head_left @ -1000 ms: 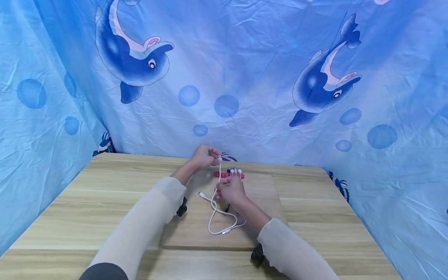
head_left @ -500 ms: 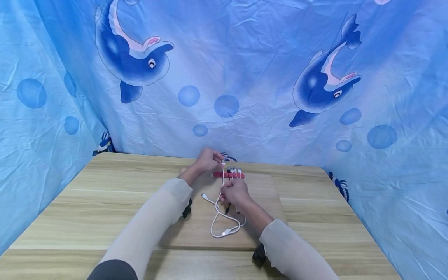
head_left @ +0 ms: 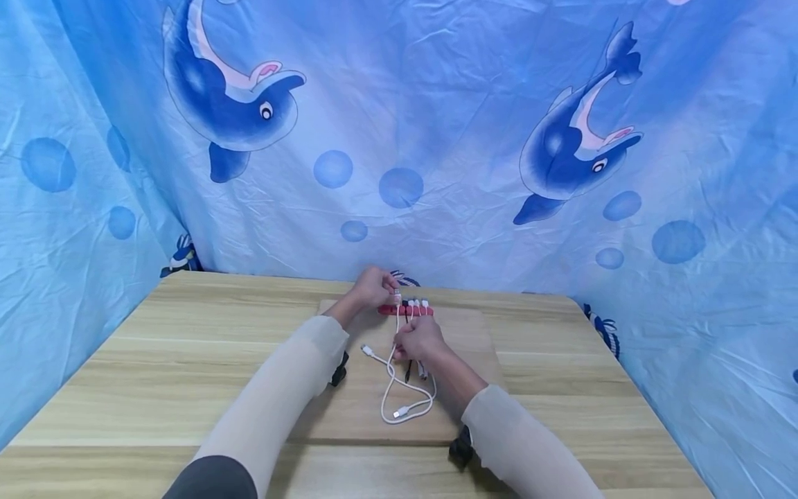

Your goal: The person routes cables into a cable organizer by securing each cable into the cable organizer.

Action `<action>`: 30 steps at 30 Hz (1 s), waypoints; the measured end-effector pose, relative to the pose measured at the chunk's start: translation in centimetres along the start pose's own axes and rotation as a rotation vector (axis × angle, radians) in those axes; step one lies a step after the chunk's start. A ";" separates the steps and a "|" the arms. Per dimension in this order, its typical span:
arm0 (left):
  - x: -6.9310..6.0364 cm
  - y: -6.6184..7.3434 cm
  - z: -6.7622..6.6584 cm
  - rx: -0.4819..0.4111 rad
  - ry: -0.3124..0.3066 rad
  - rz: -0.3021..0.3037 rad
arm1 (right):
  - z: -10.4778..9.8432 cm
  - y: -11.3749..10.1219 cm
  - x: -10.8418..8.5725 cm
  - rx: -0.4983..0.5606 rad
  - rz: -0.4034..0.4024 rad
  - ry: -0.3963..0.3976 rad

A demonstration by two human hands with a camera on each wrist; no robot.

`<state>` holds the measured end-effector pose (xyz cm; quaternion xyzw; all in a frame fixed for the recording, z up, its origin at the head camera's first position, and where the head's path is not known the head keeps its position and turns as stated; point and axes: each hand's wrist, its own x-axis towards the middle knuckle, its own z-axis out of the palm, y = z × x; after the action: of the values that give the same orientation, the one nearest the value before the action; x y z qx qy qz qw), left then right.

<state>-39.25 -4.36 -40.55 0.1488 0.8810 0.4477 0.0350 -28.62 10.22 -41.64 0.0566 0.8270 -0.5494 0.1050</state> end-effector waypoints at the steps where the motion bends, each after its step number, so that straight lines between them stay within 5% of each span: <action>1: 0.0 0.1 0.0 0.014 -0.005 -0.001 | -0.1 0.0 0.1 0.013 0.007 -0.011; 8: 0.2 0.5 0.1 0.108 -0.023 0.024 | -0.2 0.3 0.9 0.086 0.032 -0.054; 21: 0.3 0.6 0.3 0.110 -0.037 0.007 | -0.6 1.0 1.4 0.231 0.044 -0.119; 30: 0.4 0.9 0.5 0.184 -0.037 0.005 | -0.5 0.7 1.4 0.201 0.069 -0.108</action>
<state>-39.29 -3.34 -40.11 0.1619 0.9172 0.3622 0.0366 -29.91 10.99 -42.43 0.0654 0.7583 -0.6280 0.1621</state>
